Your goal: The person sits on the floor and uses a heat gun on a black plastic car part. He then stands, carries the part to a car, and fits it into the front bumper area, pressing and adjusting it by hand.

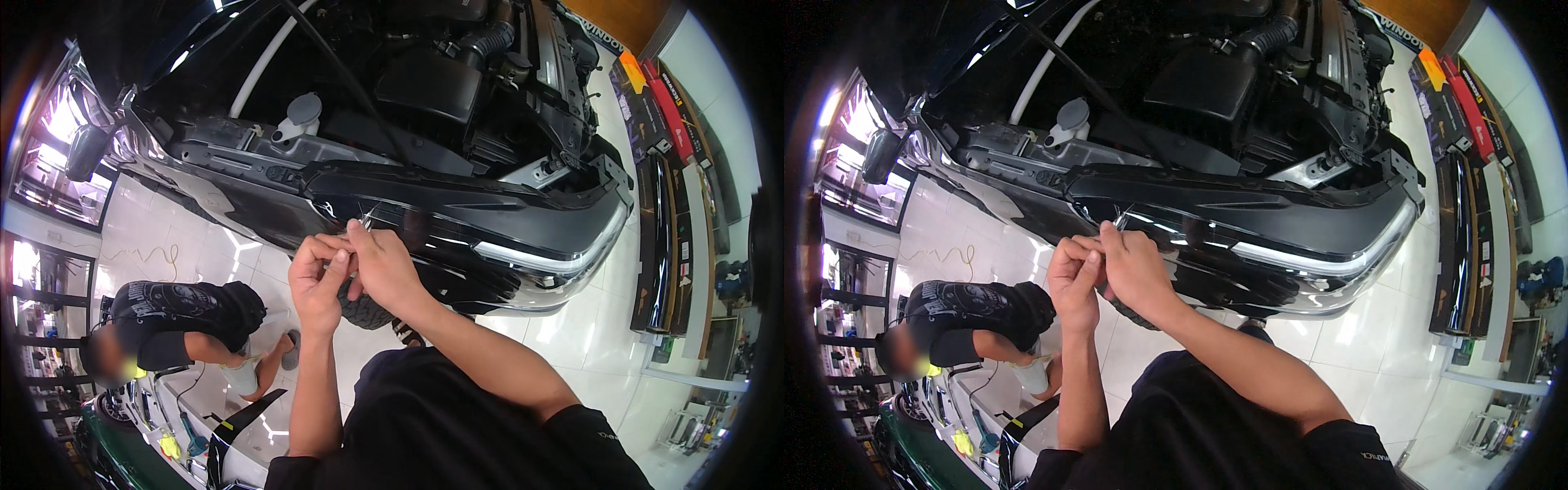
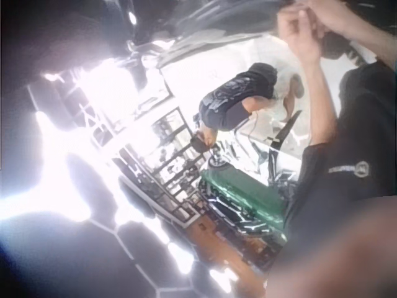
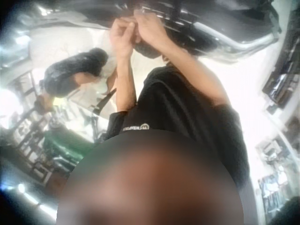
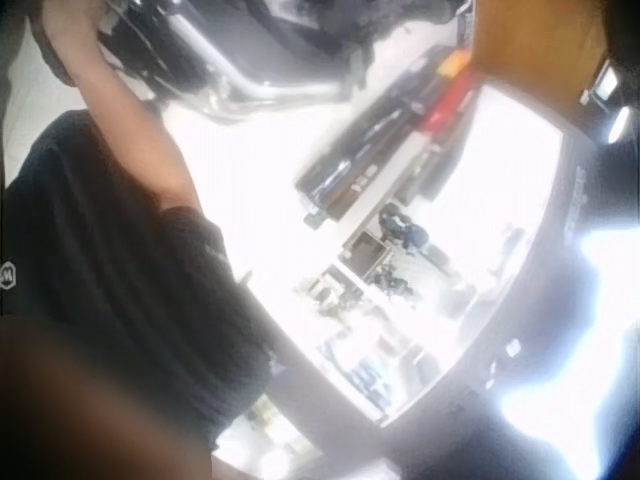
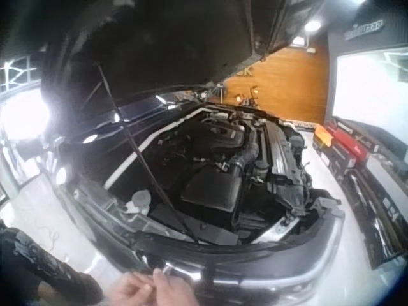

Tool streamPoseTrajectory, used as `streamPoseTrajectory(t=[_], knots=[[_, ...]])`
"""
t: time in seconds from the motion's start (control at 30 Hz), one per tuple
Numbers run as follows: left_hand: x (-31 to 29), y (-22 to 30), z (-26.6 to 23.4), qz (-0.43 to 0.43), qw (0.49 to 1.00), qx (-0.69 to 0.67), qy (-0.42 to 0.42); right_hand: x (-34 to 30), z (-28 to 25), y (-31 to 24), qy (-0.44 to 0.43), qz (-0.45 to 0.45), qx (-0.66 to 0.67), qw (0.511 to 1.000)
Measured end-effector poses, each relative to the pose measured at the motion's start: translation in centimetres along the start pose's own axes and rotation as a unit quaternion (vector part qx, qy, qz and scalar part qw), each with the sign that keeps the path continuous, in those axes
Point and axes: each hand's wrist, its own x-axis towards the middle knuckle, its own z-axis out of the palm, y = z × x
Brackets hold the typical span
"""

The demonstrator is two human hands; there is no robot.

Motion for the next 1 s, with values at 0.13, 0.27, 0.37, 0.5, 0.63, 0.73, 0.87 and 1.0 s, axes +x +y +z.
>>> streamPoseTrajectory(t=[0.13, 0.27, 0.37, 0.5, 0.63, 0.73, 0.87, 1.0], knots=[[-0.5, -0.5, 0.4, 0.02, 0.999, 0.033, 0.003, 0.1, 0.1, 0.8, 0.022, -0.013, 0.013, 1.0], [-0.8, -0.8, 0.7, 0.05, 0.992, 0.117, 0.023, 0.0, 0.3, 1.5, 0.041, -0.044, 0.04, 0.997], [-1.3, -1.1, 1.1, 0.055, 0.99, 0.122, 0.04, 0.0, 0.4, 1.9, 0.057, -0.086, 0.048, 0.994], [-1.9, -1.2, 1.4, 0.054, 0.99, 0.128, 0.04, -0.5, -0.1, 1.9, 0.043, -0.073, 0.043, 0.995], [-2.2, -1.3, 1.6, 0.091, 0.983, 0.156, 0.021, -1.1, -0.5, 1.6, 0.04, -0.079, 0.016, 0.996], [-2.5, -1.5, 1.7, 0.101, 0.983, 0.154, 0.018, -1.5, -0.7, 1.6, 0.044, -0.083, -0.016, 0.995], [-3.0, -1.6, 2.0, 0.095, 0.984, 0.15, 0.023, -1.9, -1.0, 2.1, 0.041, -0.087, -0.036, 0.995], [-3.5, -1.4, 2.4, 0.061, 0.99, 0.12, 0.044, -2.2, -0.9, 2.5, 0.05, -0.088, -0.01, 0.995]])
